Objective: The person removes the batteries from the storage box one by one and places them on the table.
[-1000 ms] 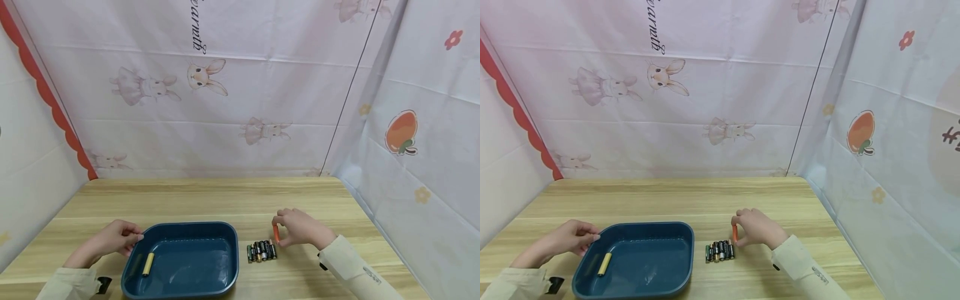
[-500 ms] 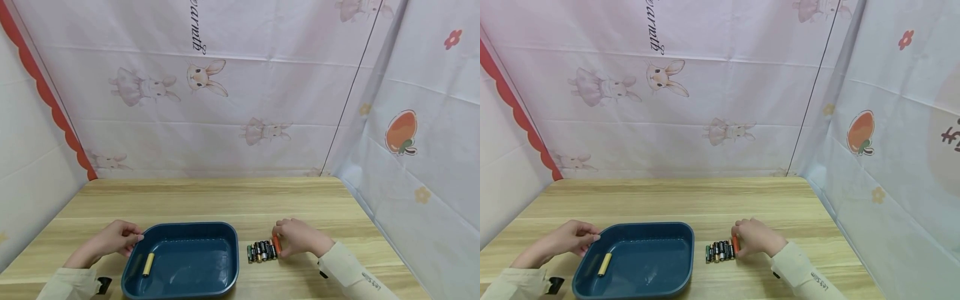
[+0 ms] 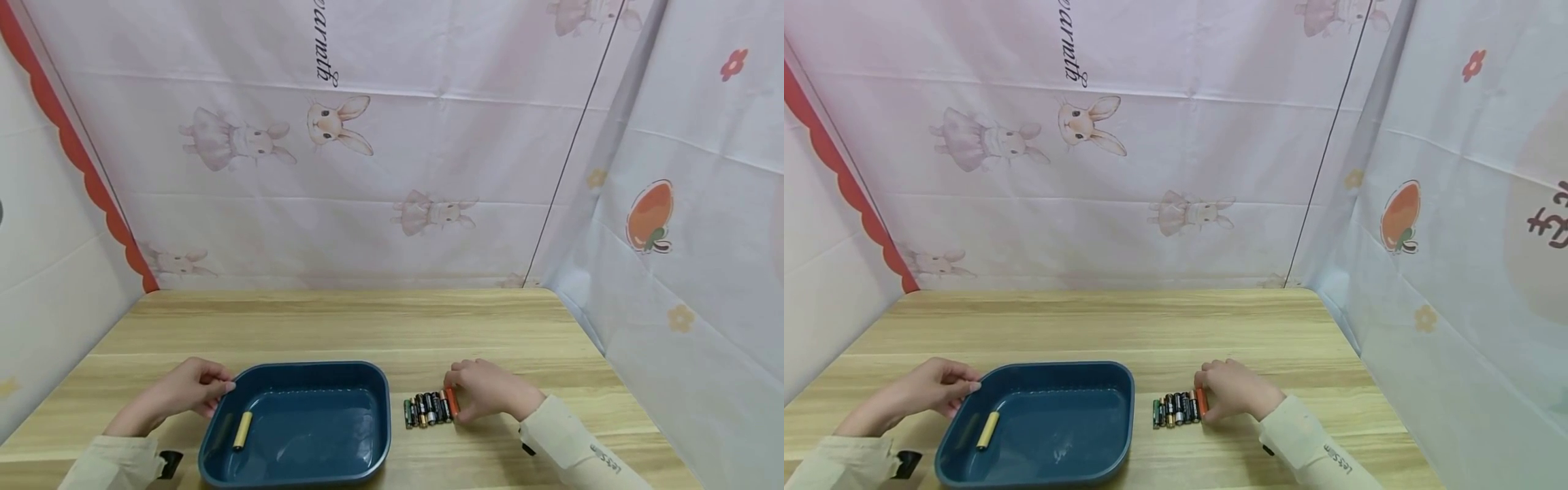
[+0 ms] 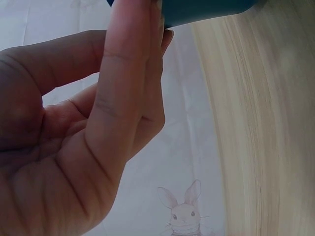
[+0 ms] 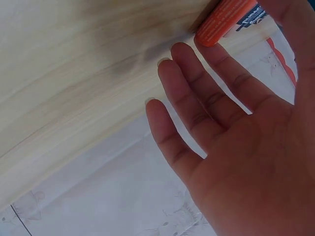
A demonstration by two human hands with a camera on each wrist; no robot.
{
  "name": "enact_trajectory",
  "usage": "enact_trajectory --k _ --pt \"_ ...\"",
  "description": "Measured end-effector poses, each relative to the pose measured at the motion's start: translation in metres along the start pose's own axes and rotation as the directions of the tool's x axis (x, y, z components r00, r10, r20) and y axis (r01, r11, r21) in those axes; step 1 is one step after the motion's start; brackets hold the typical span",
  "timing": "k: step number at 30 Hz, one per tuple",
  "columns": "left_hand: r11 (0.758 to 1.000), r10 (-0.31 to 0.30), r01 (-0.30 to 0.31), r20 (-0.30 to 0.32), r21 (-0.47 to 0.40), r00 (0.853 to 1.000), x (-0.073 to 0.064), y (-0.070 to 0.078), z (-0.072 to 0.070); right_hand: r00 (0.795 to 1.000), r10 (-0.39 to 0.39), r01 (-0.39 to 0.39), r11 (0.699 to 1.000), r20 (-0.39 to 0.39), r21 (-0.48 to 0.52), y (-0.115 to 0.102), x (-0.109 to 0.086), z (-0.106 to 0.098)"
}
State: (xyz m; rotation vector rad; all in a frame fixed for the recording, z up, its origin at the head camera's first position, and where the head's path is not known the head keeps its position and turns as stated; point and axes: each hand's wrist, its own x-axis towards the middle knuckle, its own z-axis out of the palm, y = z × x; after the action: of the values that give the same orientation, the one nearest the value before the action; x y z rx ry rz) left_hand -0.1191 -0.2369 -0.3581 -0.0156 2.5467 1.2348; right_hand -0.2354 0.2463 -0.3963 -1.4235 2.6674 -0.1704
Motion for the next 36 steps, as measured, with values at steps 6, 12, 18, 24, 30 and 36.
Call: enact_trajectory --k 6,12,18,24,30,36 --pt "1.000 -0.003 0.003 -0.001 0.008 1.000 0.0004 0.0006 -0.0003 1.000 -0.005 0.005 1.000 0.000 0.006 -0.0009 -0.0007 -0.0023" --pt "1.000 0.009 -0.008 0.018 -0.012 1.000 -0.0001 0.0006 -0.0010 1.000 0.004 -0.004 1.000 0.020 0.005 0.0005 -0.0010 -0.0011" --pt "0.999 0.018 -0.018 0.029 -0.028 0.999 -0.0001 -0.0009 -0.0015 0.999 0.005 -0.005 1.000 0.042 0.004 0.0025 -0.0005 0.0002" --pt "1.000 0.008 -0.007 0.027 -0.026 1.000 -0.0003 0.0002 -0.0016 0.999 -0.006 0.006 1.000 0.032 -0.001 0.0014 -0.0004 -0.0011" --pt "0.999 0.016 -0.015 0.033 -0.036 0.999 -0.0006 -0.0004 -0.0022 1.000 -0.015 0.015 1.000 0.023 -0.002 0.0006 0.0001 -0.0027" --pt "0.999 0.024 -0.022 0.037 -0.042 0.999 -0.0005 -0.0010 -0.0027 0.999 -0.040 0.040 0.999 0.003 0.015 0.0001 0.0000 -0.0044"
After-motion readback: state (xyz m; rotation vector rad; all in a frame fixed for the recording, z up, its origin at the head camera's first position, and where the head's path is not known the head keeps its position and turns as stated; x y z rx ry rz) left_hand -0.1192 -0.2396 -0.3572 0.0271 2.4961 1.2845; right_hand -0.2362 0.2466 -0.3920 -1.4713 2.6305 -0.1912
